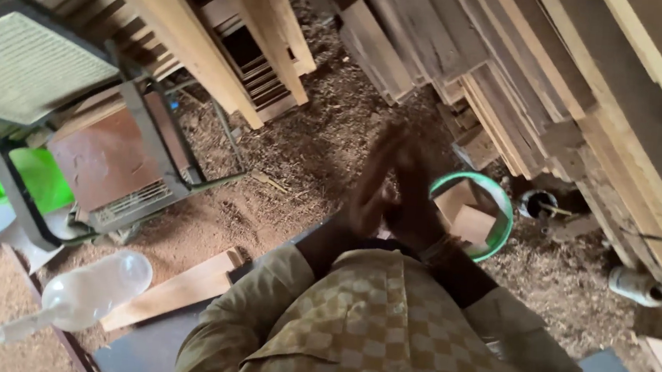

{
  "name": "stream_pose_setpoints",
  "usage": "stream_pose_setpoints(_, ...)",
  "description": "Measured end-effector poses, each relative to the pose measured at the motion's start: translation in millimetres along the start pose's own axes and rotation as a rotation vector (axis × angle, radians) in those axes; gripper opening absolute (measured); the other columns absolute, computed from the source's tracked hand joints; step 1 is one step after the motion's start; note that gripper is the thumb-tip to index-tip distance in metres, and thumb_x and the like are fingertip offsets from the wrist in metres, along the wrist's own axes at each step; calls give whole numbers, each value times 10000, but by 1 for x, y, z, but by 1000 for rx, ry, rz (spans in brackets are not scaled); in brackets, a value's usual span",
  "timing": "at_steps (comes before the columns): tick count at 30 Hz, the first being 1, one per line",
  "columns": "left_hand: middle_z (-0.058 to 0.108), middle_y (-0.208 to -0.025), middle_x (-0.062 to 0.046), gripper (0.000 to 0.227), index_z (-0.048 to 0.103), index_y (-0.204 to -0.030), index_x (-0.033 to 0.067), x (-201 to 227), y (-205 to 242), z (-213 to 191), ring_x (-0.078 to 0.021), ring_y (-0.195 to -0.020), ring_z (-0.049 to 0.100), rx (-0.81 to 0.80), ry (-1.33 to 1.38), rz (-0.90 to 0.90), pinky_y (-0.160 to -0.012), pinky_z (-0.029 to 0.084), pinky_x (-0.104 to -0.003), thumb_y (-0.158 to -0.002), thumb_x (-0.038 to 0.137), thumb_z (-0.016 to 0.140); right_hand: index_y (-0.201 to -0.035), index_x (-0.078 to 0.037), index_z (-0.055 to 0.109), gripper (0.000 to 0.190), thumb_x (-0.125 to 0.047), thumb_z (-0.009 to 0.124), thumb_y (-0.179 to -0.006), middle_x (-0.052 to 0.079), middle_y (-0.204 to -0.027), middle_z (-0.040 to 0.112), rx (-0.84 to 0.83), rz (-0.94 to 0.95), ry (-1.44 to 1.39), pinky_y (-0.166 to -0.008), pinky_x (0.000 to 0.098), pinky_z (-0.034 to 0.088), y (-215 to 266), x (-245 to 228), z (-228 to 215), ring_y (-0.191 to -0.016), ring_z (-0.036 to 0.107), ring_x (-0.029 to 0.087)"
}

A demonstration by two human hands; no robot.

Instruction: Applying adhesive to wooden slats and assembling them into a structure on the floor of a workshop.

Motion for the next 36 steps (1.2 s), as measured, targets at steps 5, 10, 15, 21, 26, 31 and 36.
stream_pose_setpoints(5,282,-1751,-115,700,323,-1650,106,-39,-15,-7,-319,-1652,167,121,-356,-38,-1360,115,-493,-1135,560,186,-1570,-121,328,899,-69,694,-750,135,-1502,438,-391,346,-962,-982,355,479,-1,-18,-9,-1349,454,266)
stream_pose_setpoints(10,318,-1722,-113,676,334,-1635,112,-65,-31,-19,-335,-1658,172,60,-437,17,-1371,107,-513,-1129,542,209,-1554,-103,489,824,-25,676,-755,84,-1578,480,-450,324,-1250,-1074,345,442,-7,-5,-25,-1399,482,229)
stream_pose_setpoints(15,504,-1514,-214,477,517,-1484,90,-152,-9,-83,-365,-1402,489,132,-662,-103,-1177,407,-522,-1135,376,365,-1332,-68,654,391,-80,692,-943,73,-1495,542,-202,242,-1016,-1111,377,457,-5,60,-15,-1352,537,219)
stream_pose_setpoints(21,699,-838,-144,194,707,-924,43,-185,39,-136,-281,-719,674,221,-616,-645,-676,545,-426,-970,200,603,-1141,-69,698,256,-206,592,-953,27,-1095,706,292,710,-529,-722,273,525,44,214,-52,-872,660,111)
stream_pose_setpoints(26,723,-915,-155,342,715,-911,59,-223,47,-133,-299,-848,680,172,-678,-498,-788,526,-425,-1056,321,548,-1060,-56,686,254,-288,598,-1006,74,-1037,716,475,1123,-656,-697,332,536,66,378,-65,-853,672,145)
stream_pose_setpoints(31,735,-827,-147,517,754,-870,75,-237,-11,-105,-308,-778,701,138,-678,-742,-876,544,-429,-1034,493,498,-1146,-67,574,196,-215,534,-1025,103,-1105,568,24,757,491,-796,324,420,129,649,-25,-989,531,220)
stream_pose_setpoints(36,779,-968,-98,539,767,-960,121,-228,-90,-77,-313,-911,734,-12,-750,-638,-891,517,-433,-984,567,465,-1151,-56,753,787,-735,363,-1067,233,-1172,754,-529,1291,595,-989,537,503,46,628,-110,-1132,691,400)
Point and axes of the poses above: each hand's wrist, its own y-axis away from the middle knuckle, its own z-axis out of the palm, x = y × z, the point moved 4 cm from there along -y, towards the middle knuckle
